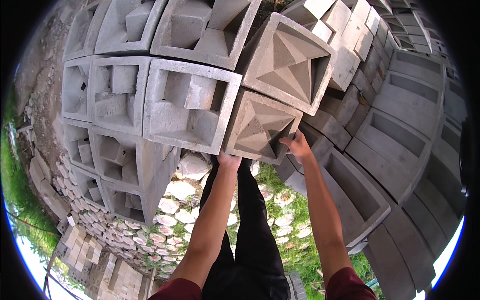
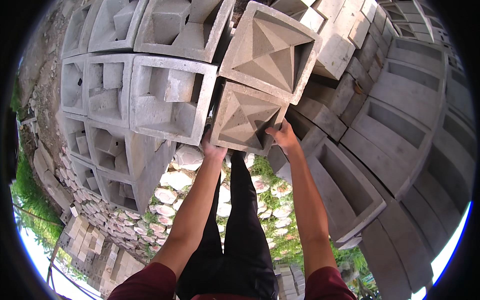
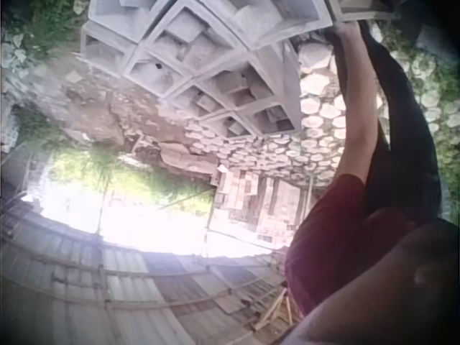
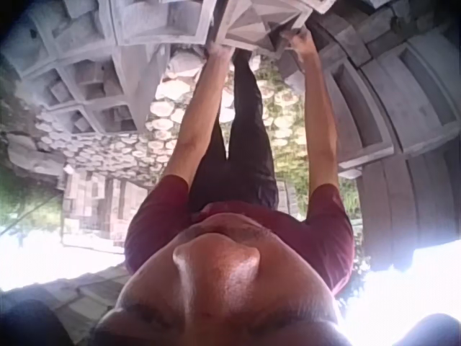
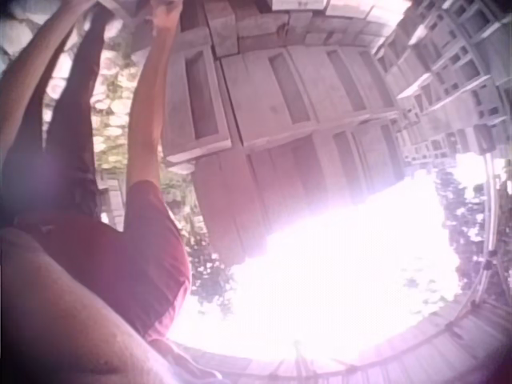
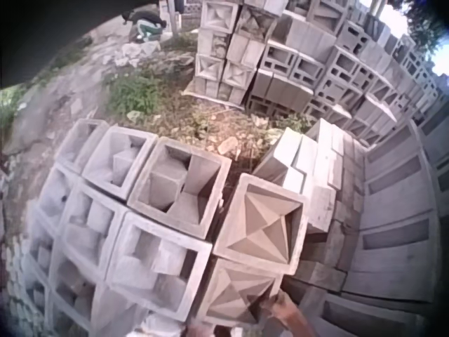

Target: The person picks up decorative concrete cinder blocks one by one and stacks them on top of other cinder blocks in a yard.

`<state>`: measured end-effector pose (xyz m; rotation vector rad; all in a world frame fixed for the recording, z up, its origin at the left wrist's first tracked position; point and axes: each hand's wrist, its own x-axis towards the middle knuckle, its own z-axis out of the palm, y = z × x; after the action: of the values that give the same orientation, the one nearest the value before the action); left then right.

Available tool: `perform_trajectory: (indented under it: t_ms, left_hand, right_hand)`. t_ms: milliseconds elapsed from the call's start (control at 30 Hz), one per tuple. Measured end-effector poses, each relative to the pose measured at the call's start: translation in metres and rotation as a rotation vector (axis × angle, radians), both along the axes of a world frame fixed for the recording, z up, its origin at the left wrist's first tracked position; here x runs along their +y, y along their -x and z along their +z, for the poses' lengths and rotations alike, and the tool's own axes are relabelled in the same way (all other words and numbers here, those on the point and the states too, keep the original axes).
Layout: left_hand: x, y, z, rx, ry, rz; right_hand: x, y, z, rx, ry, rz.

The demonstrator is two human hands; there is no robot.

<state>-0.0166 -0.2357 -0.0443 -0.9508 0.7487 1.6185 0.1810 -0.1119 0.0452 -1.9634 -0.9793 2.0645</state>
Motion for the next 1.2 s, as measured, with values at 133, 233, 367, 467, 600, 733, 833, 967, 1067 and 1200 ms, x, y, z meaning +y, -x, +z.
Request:
perform_trajectory:
  t_ms: [133,233,367,467,600,733,833,967,1067,1200]
  left_hand:
    - [0.001,0.009,-0.003,0.036,0.136,-0.087]
    - [-0.004,0.023,-0.001,0.104,0.227,-0.215]
    - [0.0,0.02,0.077,0.0,0.151,-0.335]
    - [-0.006,0.023,0.157,0.151,0.147,-0.657]
    - [-0.018,0.067,0.284,0.24,-0.204,-0.85]
    - [-0.017,0.091,0.389,0.453,-0.29,-0.966]
    - [-0.03,0.103,0.446,0.445,-0.279,-0.891]
    - [-0.067,0.112,0.481,0.518,-0.247,-0.677]
    - [-0.102,0.102,0.496,0.578,-0.198,-0.441]
    - [-0.183,0.067,0.49,0.577,-0.05,-0.132]
  right_hand:
    - [0.003,0.009,0.002,-0.061,0.012,-0.001]
    - [-0.004,0.021,0.007,-0.027,0.004,-0.087]
    - [-0.035,0.013,0.027,-0.101,-0.105,-0.186]
    - [-0.07,0.022,0.078,-0.211,-0.246,-0.376]
    - [-0.106,0.055,0.183,0.216,-0.047,-0.361]
    - [-0.135,0.056,0.284,0.391,-0.068,-0.243]
    - [-0.14,0.051,0.332,0.435,-0.091,-0.116]
    - [-0.133,0.051,0.356,0.413,-0.06,0.053]
    - [-0.124,0.052,0.357,0.411,-0.068,0.226]
    - [-0.127,0.074,0.354,0.444,-0.113,0.422]
